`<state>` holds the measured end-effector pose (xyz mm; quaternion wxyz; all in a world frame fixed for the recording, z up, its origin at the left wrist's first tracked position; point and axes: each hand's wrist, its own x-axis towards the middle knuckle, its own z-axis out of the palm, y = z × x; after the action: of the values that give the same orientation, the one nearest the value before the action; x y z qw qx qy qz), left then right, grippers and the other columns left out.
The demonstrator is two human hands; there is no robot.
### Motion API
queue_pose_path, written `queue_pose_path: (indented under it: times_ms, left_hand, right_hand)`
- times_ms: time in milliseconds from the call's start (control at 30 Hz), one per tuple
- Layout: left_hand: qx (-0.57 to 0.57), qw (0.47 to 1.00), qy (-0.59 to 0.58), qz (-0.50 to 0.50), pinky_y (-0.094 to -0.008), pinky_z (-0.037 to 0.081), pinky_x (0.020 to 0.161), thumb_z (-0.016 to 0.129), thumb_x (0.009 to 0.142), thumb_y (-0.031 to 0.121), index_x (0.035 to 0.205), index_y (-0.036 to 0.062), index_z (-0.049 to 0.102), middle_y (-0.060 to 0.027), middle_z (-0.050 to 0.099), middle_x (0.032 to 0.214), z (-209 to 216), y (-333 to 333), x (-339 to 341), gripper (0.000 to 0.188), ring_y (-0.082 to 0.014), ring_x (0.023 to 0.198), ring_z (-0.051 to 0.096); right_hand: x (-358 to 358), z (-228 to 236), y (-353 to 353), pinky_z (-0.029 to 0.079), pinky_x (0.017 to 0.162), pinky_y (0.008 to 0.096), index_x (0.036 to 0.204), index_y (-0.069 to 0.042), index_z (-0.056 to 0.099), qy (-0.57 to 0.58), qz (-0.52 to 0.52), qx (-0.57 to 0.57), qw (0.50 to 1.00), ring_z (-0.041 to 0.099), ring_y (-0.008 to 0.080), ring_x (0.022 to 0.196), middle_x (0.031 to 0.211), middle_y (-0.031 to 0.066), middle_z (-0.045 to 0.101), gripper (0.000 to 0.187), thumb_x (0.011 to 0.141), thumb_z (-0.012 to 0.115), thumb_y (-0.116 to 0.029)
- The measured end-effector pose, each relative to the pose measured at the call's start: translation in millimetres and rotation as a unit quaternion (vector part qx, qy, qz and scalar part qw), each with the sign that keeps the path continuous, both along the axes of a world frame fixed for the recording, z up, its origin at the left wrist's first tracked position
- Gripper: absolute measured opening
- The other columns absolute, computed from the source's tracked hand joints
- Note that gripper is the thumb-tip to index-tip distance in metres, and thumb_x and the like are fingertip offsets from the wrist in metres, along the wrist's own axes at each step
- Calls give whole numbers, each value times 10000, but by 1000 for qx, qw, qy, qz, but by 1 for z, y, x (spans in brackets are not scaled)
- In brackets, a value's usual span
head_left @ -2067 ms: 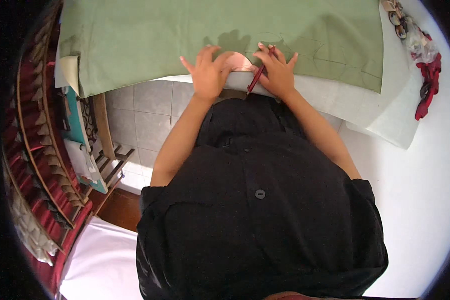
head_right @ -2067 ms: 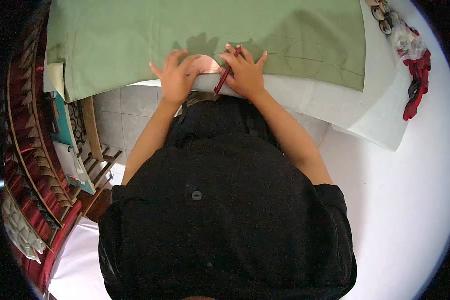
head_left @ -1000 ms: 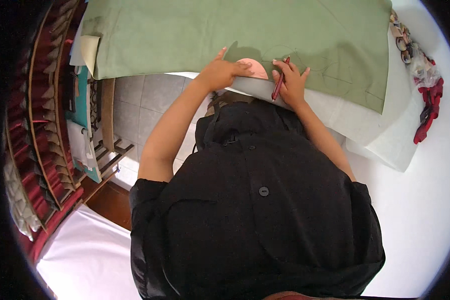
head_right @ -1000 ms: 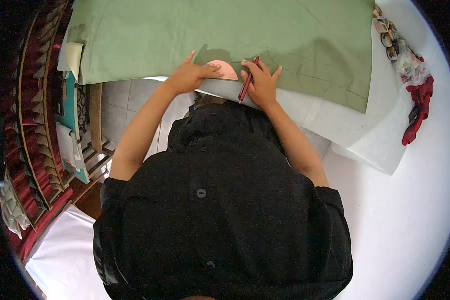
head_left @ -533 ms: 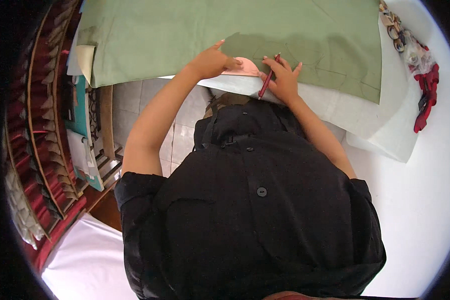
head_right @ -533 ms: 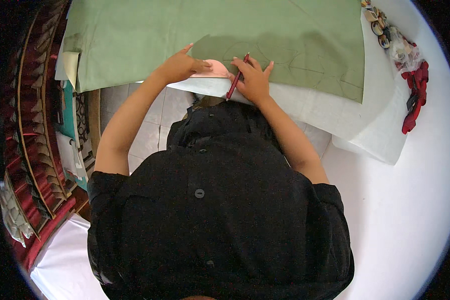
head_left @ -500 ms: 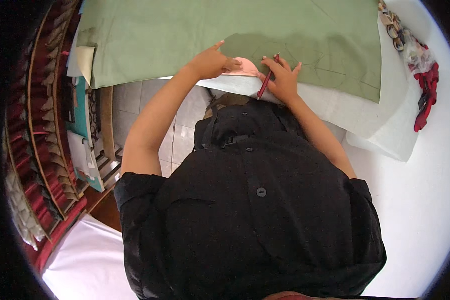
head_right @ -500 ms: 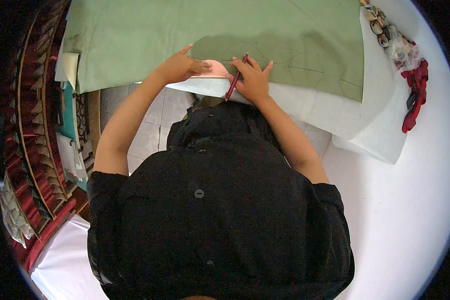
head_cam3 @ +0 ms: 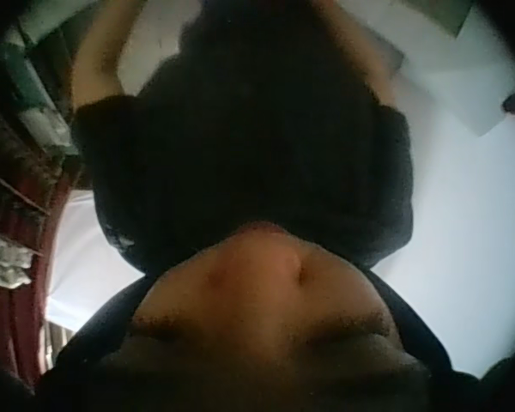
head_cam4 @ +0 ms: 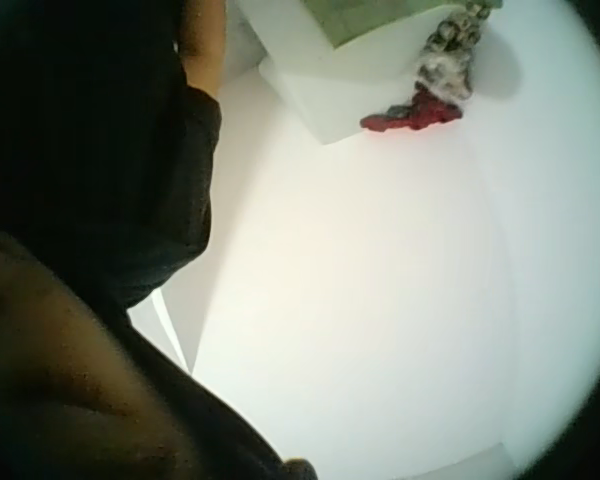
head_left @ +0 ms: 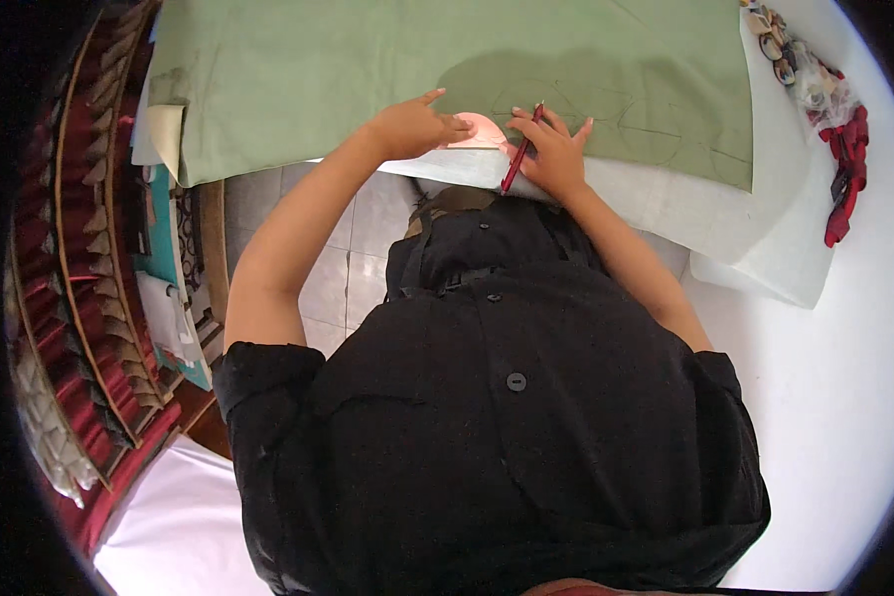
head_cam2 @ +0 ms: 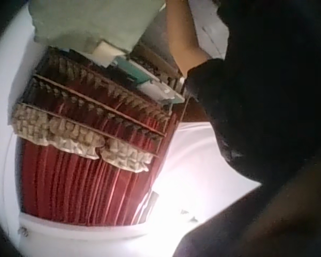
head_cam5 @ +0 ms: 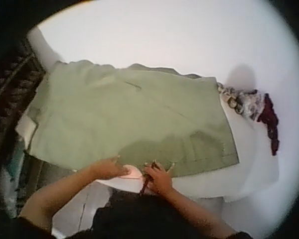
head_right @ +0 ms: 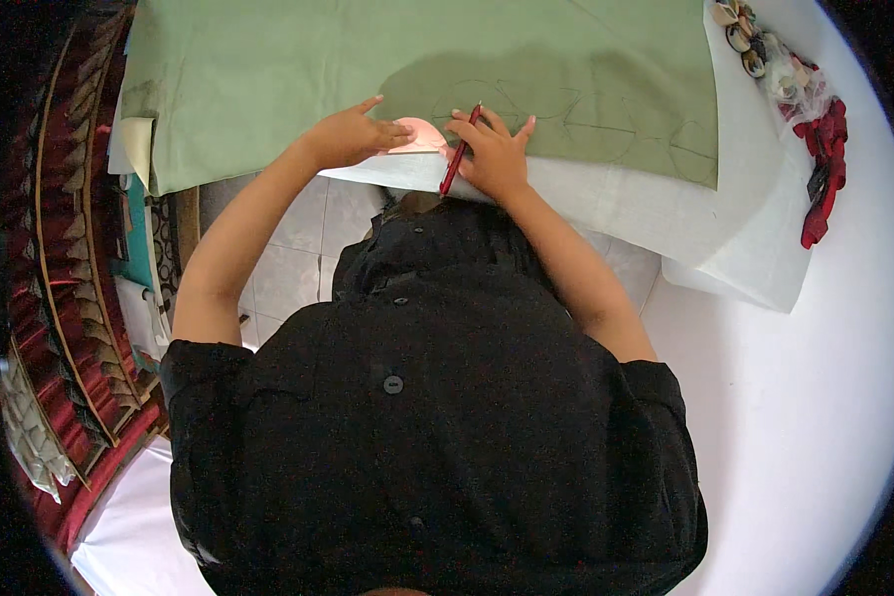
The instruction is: The person uses a pink curved template and a red pen to trace curved lines onto a large piece of green fabric laid out on a white table. The person repeatedly repositions the template to draw multiple arcs across the fabric surface.
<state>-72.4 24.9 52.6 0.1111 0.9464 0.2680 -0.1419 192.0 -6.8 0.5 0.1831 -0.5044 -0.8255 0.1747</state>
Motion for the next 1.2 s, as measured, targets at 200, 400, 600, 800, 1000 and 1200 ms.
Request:
queue_pose_path:
  times_ms: [200, 400, 600, 800, 1000, 1200]
  left_hand:
    - [26, 999, 14, -22, -471, 250, 1155, 425, 947, 107, 1398, 177, 424, 0, 488, 1409, -4, -5, -1, 456, -154, 1237, 519]
    - [75, 996, -25, -52, -420, 287, 1145, 421, 934, 91, 1403, 93, 390, -33, 447, 1442, -11, -16, -5, 470, -173, 1291, 469]
    - [84, 994, -63, -32, -413, 296, 1137, 439, 915, 114, 1390, 52, 387, -80, 429, 1450, -22, -28, -10, 482, -226, 1313, 445]
    - [48, 998, -42, 12, -417, 270, 1151, 409, 926, 129, 1457, 78, 293, -92, 355, 1498, -23, -35, -7, 546, -250, 1371, 362]
    - [58, 997, -51, 31, -417, 259, 1154, 405, 929, 140, 1460, 90, 297, -87, 342, 1507, -30, -42, -9, 545, -246, 1387, 336]
    - [58, 996, -56, 39, -416, 254, 1156, 412, 926, 142, 1460, 100, 305, -73, 337, 1512, -29, -43, -7, 546, -241, 1391, 329]
  right_hand:
    - [-1, 1, 0, 51, 973, 802, 1113, -257, 624, 1, -6, -3, 1000, 432, 210, 1306, 1302, -94, 578, 343, 802, 710, -374]
    - [-1, 0, 0, 68, 970, 808, 1113, -266, 616, -3, -6, 2, 1000, 436, 221, 1303, 1299, -97, 578, 337, 807, 694, -387]
    - [-2, 2, -1, 59, 975, 798, 1120, -249, 625, -3, -3, -3, 1000, 430, 224, 1312, 1312, -96, 572, 352, 803, 709, -374]
    - [0, -2, 0, 68, 963, 810, 1106, -262, 619, -9, -2, 9, 1000, 432, 228, 1310, 1313, -88, 570, 327, 824, 667, -421]
    - [-1, -1, -1, 74, 951, 818, 1095, -268, 616, -13, 7, 15, 1000, 426, 230, 1313, 1328, -77, 561, 308, 839, 646, -436]
    - [-1, 0, 0, 60, 953, 818, 1105, -271, 608, -19, 7, -3, 1000, 417, 233, 1319, 1340, -76, 552, 312, 844, 639, -441]
